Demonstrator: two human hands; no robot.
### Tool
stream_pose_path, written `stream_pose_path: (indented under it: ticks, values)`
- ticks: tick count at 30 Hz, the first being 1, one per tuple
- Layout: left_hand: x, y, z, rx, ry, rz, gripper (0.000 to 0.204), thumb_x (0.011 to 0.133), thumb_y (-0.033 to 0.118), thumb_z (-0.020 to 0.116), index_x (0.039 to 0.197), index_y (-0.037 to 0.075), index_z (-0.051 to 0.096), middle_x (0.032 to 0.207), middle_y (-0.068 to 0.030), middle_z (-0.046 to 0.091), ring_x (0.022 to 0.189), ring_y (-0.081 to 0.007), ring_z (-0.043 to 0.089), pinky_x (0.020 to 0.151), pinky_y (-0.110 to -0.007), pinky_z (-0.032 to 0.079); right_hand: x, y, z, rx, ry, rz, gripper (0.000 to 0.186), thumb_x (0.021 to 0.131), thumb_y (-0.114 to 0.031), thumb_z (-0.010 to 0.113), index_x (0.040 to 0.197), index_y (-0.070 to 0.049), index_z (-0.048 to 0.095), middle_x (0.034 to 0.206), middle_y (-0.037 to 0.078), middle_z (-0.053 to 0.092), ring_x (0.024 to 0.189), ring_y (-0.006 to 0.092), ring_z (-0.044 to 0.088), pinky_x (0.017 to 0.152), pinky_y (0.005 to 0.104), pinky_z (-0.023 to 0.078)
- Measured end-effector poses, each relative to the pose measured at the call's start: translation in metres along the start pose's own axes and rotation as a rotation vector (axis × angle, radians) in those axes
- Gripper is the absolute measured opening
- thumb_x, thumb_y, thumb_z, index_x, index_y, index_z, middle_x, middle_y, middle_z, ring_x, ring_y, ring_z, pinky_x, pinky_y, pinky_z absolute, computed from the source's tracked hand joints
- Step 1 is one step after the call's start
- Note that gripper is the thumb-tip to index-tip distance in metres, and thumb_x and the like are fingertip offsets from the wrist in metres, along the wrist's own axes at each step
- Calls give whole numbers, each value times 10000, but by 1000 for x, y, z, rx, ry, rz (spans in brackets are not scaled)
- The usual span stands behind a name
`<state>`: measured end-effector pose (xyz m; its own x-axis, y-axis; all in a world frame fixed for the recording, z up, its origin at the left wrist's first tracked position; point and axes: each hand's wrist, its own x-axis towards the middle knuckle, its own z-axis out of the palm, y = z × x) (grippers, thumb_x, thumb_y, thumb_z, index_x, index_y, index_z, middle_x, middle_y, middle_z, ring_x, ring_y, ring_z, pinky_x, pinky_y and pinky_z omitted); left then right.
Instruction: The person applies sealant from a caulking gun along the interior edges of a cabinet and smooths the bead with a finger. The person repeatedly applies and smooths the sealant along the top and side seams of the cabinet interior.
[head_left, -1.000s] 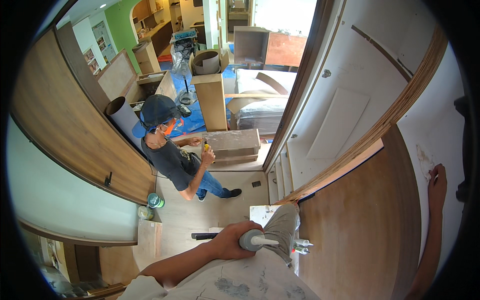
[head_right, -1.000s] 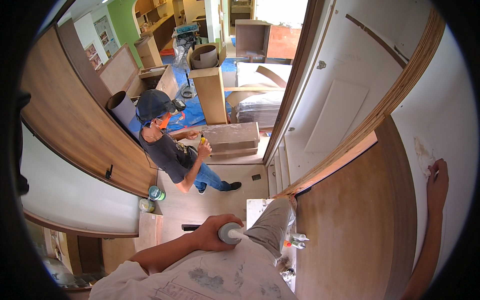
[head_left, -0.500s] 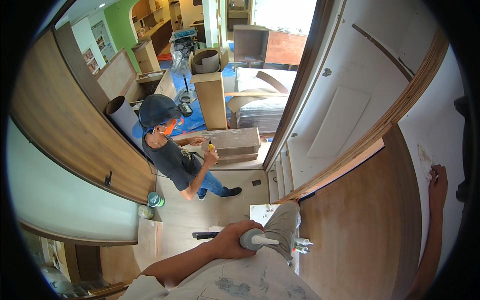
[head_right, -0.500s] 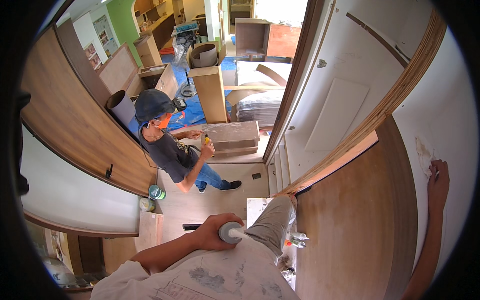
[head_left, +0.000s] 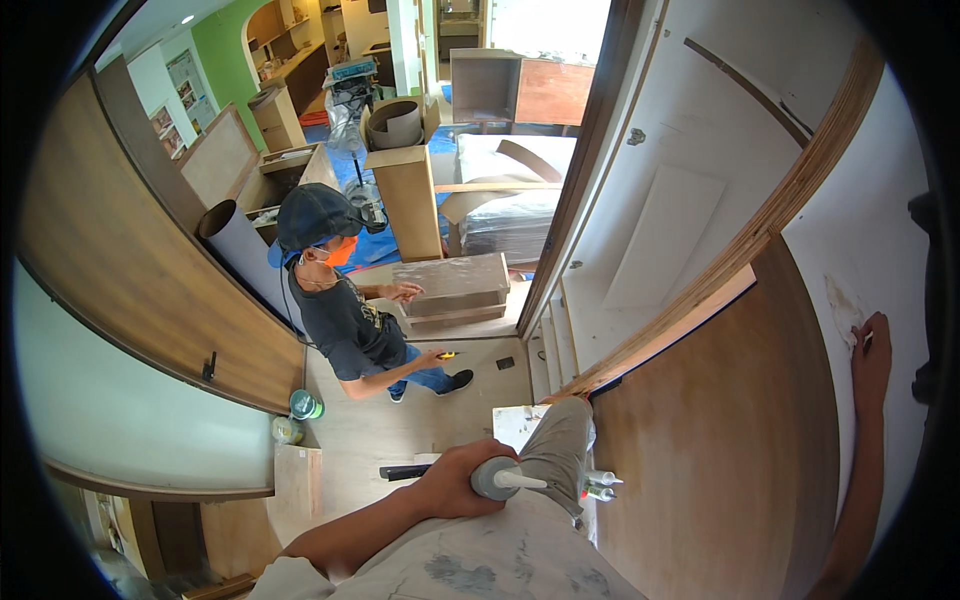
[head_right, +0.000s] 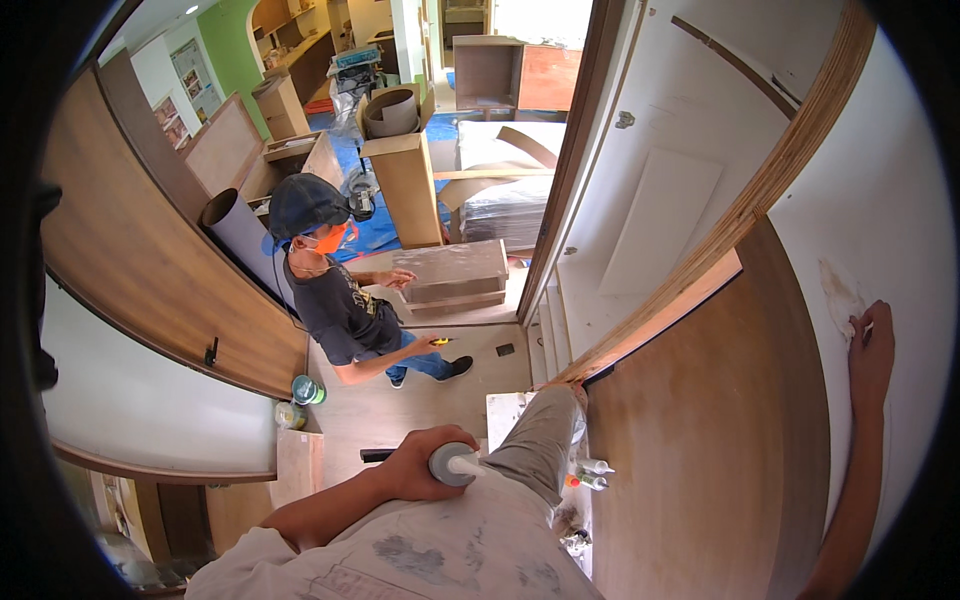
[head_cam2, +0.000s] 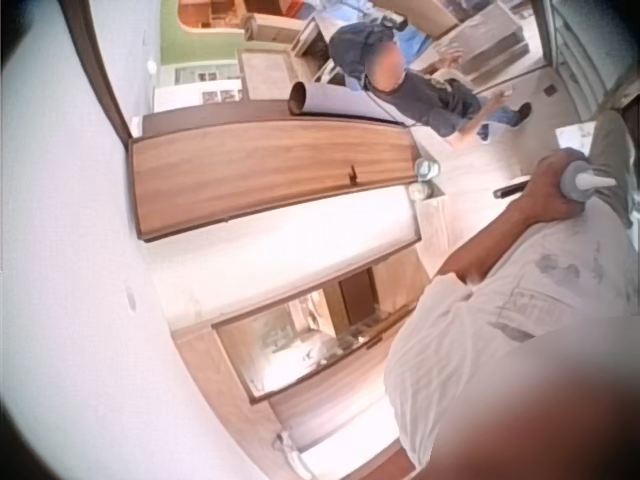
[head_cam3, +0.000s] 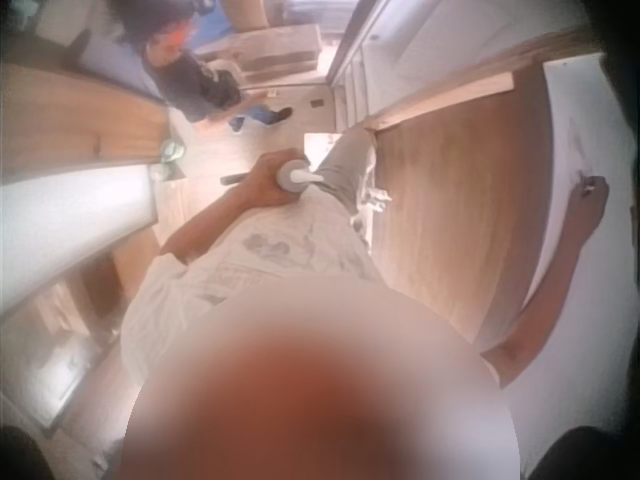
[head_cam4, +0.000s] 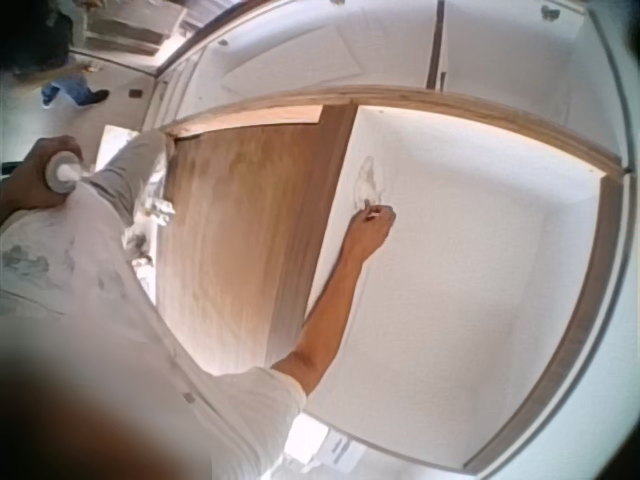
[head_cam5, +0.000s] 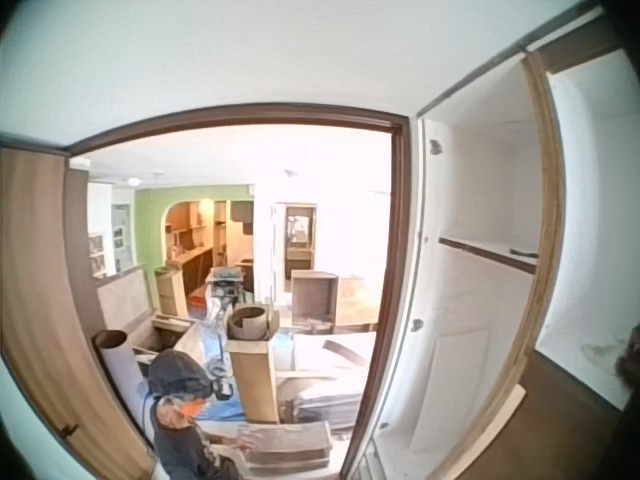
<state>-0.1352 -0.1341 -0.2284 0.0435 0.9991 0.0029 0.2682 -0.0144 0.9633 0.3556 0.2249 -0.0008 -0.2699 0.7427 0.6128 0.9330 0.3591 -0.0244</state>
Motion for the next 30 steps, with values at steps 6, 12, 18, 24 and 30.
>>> stream_pose_path:
  ticks: [6, 12, 18, 24, 30]
  values:
    - [3, -2, 5, -4, 12, -11, 572, 699, 130, 847, 1226, 106, 627, 1151, -118, 698, 1090, -290, 693, 971, -395, 538, -1, -12, -7, -31, -2, -91, 170, 976, -36, 609, 987, -9, 442, 891, 112, 433, 725, 253, 413, 708, 345, 430]
    - [6, -2, 8, -7, 10, -25, 579, 682, 134, 864, 1212, 112, 631, 1147, -105, 702, 1082, -288, 698, 967, -396, 544, 1, -19, -9, 42, -44, 16, 120, 985, -61, 598, 1020, -5, 497, 902, 109, 504, 749, 248, 462, 708, 352, 439]
    - [9, -1, 10, 15, 4, -23, 582, 675, 147, 873, 1205, 115, 634, 1121, -103, 705, 1066, -292, 703, 950, -394, 546, 1, -23, -13, 6, -39, -66, 78, 985, -57, 597, 1008, 12, 569, 918, 109, 559, 728, 245, 509, 688, 354, 443]
    - [6, -1, 10, 17, 23, -19, 588, 671, 149, 875, 1206, 119, 634, 1117, -102, 705, 1068, -291, 704, 953, -395, 544, 1, -24, -15, 4, -49, -62, 124, 995, -88, 612, 989, 35, 626, 918, 118, 572, 705, 242, 515, 677, 356, 441]
    - [4, 1, 9, -1, 21, -40, 586, 676, 146, 873, 1210, 125, 633, 1137, -96, 701, 1099, -290, 694, 965, -394, 537, 1, -23, -17, 13, -49, -61, 172, 1014, -112, 601, 985, 53, 641, 909, 130, 566, 703, 246, 523, 677, 356, 442]
